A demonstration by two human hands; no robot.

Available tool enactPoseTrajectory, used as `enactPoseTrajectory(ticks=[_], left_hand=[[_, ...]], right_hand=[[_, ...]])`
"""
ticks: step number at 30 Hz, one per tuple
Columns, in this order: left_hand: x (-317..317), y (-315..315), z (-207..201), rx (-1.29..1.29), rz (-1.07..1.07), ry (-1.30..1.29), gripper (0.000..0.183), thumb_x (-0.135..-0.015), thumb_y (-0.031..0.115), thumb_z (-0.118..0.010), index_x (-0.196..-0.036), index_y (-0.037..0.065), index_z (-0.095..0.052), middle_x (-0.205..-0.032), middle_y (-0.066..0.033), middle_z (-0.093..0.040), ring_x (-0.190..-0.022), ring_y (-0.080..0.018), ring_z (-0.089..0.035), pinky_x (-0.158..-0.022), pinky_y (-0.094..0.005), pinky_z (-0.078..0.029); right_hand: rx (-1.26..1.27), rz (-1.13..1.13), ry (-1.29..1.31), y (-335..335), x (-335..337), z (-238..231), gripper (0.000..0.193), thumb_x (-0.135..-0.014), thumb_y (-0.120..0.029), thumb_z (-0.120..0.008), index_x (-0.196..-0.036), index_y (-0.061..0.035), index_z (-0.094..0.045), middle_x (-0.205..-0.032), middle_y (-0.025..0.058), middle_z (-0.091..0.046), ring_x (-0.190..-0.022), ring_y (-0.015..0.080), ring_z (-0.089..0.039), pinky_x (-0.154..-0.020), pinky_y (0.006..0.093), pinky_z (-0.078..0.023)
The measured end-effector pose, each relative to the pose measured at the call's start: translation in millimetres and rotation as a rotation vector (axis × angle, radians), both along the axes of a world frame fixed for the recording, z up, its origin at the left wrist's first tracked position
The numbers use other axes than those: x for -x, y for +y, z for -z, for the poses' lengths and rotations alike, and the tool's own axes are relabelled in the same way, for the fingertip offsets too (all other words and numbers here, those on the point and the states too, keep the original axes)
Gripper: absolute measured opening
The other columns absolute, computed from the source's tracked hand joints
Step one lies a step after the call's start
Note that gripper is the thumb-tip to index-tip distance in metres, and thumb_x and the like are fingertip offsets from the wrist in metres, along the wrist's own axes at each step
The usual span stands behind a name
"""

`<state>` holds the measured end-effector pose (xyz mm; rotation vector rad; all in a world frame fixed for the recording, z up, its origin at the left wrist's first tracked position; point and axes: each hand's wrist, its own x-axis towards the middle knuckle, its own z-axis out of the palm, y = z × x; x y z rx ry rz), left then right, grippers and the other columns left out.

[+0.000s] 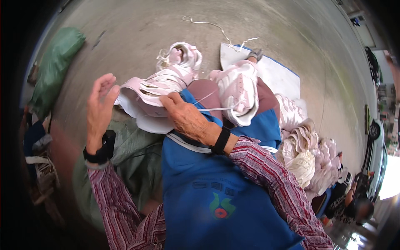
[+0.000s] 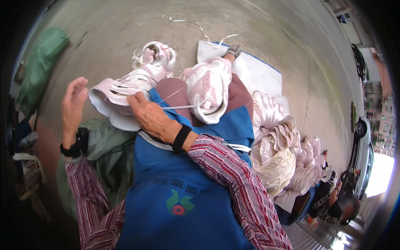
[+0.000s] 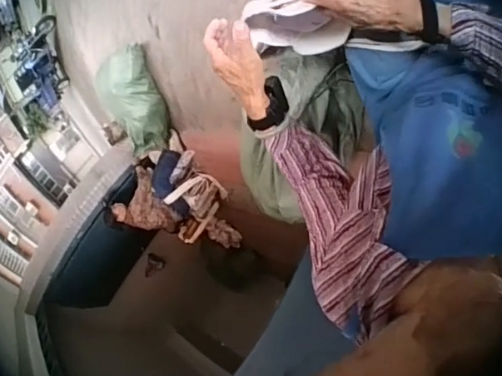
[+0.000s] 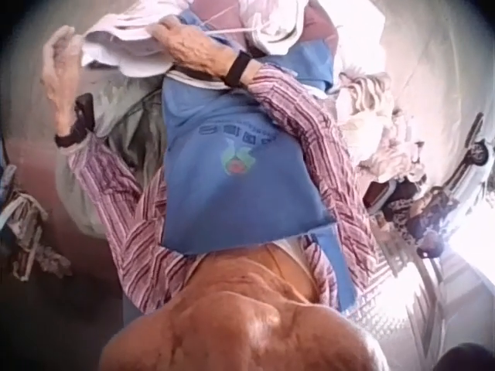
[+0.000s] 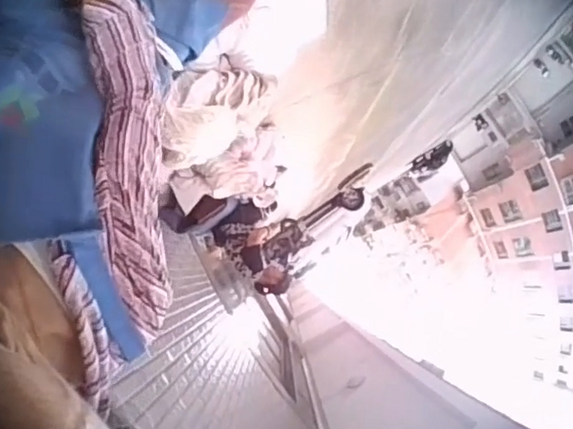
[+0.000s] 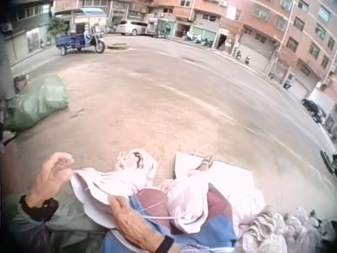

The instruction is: The recorder is lacing and cleaning a series of pink and white athletic shoes while sitting on the ground in an outdoor street area.

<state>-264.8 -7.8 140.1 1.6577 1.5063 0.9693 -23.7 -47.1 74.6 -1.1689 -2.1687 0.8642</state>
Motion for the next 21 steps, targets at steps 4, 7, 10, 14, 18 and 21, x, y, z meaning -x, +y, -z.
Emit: enactPoseTrajectory(ticks=[4, 7, 10, 14, 18, 21], left_hand=[[-68, -13, -27, -0.234, 0.331, 0.179, 0.033, -0.084, 0.018, -0.063, -0.113, 0.004, -0.059, -0.117, -0.0143, -0.060, -0.116, -0.0257, -0.054, -0.102, -0.0388, -0.037], [-87, -8, 5, -0.382, 0.480, 0.527, 0.037, -0.081, 0.019, -0.065, -0.115, 0.006, -0.058, -0.118, -0.0127, -0.060, -0.118, -0.0299, -0.051, -0.105, -0.0479, -0.031], [-81, -12, 44, -0.354, 0.511, 0.752, 0.037, -0.081, 0.021, -0.065, -0.114, 0.008, -0.058, -0.117, -0.0087, -0.060, -0.116, -0.0296, -0.050, -0.104, -0.0514, -0.028], [-55, -19, 82, -0.028, 0.464, 0.619, 0.036, -0.080, 0.023, -0.065, -0.111, 0.006, -0.059, -0.114, -0.0097, -0.061, -0.111, -0.0282, -0.053, -0.100, -0.0468, -0.029], [-72, -6, 57, 0.043, 0.425, 0.551, 0.042, -0.081, 0.021, -0.065, -0.118, 0.003, -0.056, -0.113, -0.0172, -0.061, -0.102, -0.0330, -0.058, -0.094, -0.0412, -0.038], [-135, -8, 37, 0.074, 0.435, 0.107, 0.048, -0.083, 0.020, -0.065, -0.126, 0.003, -0.051, -0.115, -0.0207, -0.059, -0.103, -0.0359, -0.058, -0.094, -0.0396, -0.042]], right_hand=[[-0.084, 0.083, 0.026, -9, -30, -19, 0.045, -0.082, 0.000, -0.057, -0.125, -0.0052, -0.044, -0.114, 0.0189, -0.049, -0.087, 0.0403, -0.060, -0.070, 0.0435, -0.053], [-0.158, 0.167, 0.056, -17, -71, -23, 0.043, -0.081, 0.000, -0.057, -0.122, -0.0067, -0.049, -0.113, 0.0184, -0.051, -0.090, 0.0394, -0.060, -0.072, 0.0427, -0.052], [-0.202, 0.389, -0.076, -31, -125, -18, 0.040, -0.080, -0.002, -0.061, -0.119, -0.0046, -0.052, -0.110, 0.0179, -0.052, -0.095, 0.0377, -0.058, -0.079, 0.0415, -0.050], [-0.202, 0.568, -0.314, -48, -187, 5, 0.047, -0.078, -0.002, -0.064, -0.122, -0.0023, -0.050, -0.108, 0.0182, -0.053, -0.092, 0.0362, -0.058, -0.081, 0.0374, -0.050], [0.090, 0.702, -0.117, -61, -207, 25, 0.055, -0.079, -0.010, -0.067, -0.128, -0.0003, -0.043, -0.107, 0.0215, -0.054, -0.092, 0.0344, -0.059, -0.084, 0.0395, -0.048], [0.166, 0.664, -0.158, -60, -213, 39, 0.060, -0.079, -0.018, -0.068, -0.129, 0.0003, -0.041, -0.109, 0.0239, -0.055, -0.093, 0.0357, -0.058, -0.084, 0.0398, -0.048]])
